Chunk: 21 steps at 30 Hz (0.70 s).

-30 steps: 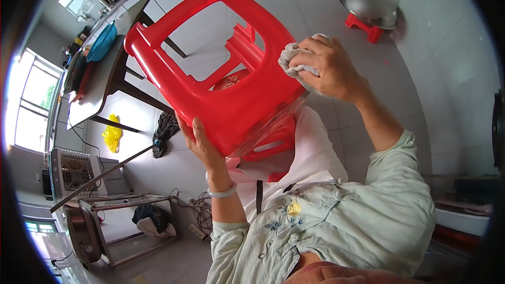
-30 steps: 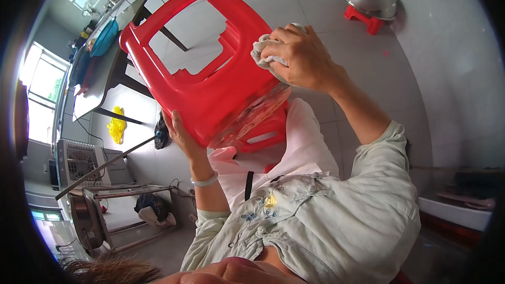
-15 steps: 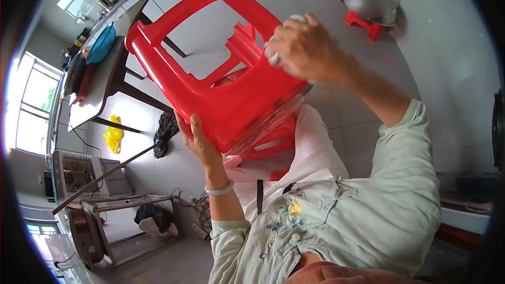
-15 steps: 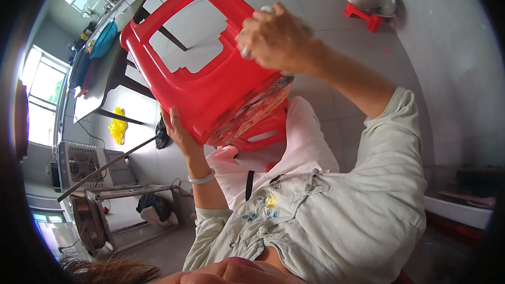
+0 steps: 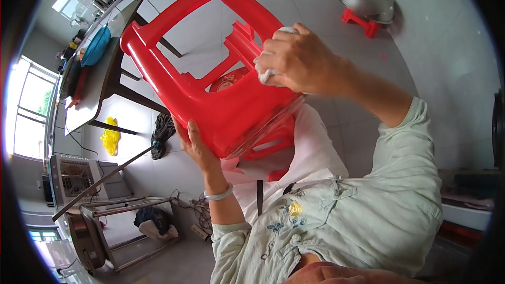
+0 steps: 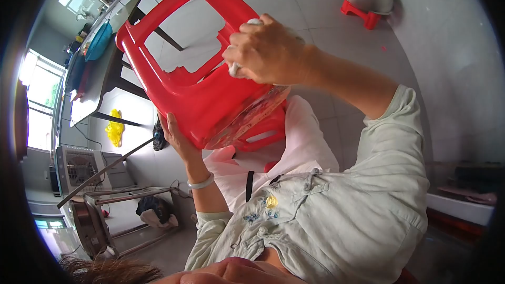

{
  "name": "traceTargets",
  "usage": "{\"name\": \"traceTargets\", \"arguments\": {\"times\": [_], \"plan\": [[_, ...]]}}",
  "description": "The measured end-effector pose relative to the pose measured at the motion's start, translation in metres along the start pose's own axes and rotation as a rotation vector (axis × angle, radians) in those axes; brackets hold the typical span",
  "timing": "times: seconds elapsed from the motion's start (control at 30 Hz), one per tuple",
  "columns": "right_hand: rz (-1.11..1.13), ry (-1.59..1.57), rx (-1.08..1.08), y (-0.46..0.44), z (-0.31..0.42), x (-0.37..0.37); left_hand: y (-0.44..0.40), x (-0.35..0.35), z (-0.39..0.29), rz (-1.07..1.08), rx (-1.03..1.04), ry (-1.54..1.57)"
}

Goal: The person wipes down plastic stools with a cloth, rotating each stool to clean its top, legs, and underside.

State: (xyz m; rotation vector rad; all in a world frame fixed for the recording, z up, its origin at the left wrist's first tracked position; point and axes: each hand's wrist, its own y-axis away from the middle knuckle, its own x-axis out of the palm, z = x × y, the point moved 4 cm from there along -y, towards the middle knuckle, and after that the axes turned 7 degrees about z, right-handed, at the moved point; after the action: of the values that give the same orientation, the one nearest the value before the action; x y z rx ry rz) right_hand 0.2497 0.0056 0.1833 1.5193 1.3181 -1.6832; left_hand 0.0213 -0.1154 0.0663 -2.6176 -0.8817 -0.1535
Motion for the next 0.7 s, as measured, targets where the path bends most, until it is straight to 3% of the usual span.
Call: {"name": "traceTargets", "arguments": {"times": [0.13, 0.37, 0.53, 0.7], "plan": [[-0.003, -0.007, 0.04, 0.005, -0.029, 0.001, 0.001, 0.002, -0.002, 0.023, -0.039, 0.099], [0.046, 0.042, -0.03, -0.009, 0.003, -0.003, 0.0, 0.0, 0.001, 0.007, -0.024, 0.041], [-0.118, 0.005, -0.108, -0.008, 0.016, 0.0, 0.001, -0.006, 0.003, 0.015, -0.007, 0.065], [-0.117, -0.039, -0.097, -0.005, 0.014, -0.001, 0.002, -0.004, 0.003, 0.004, -0.007, 0.081]]}}
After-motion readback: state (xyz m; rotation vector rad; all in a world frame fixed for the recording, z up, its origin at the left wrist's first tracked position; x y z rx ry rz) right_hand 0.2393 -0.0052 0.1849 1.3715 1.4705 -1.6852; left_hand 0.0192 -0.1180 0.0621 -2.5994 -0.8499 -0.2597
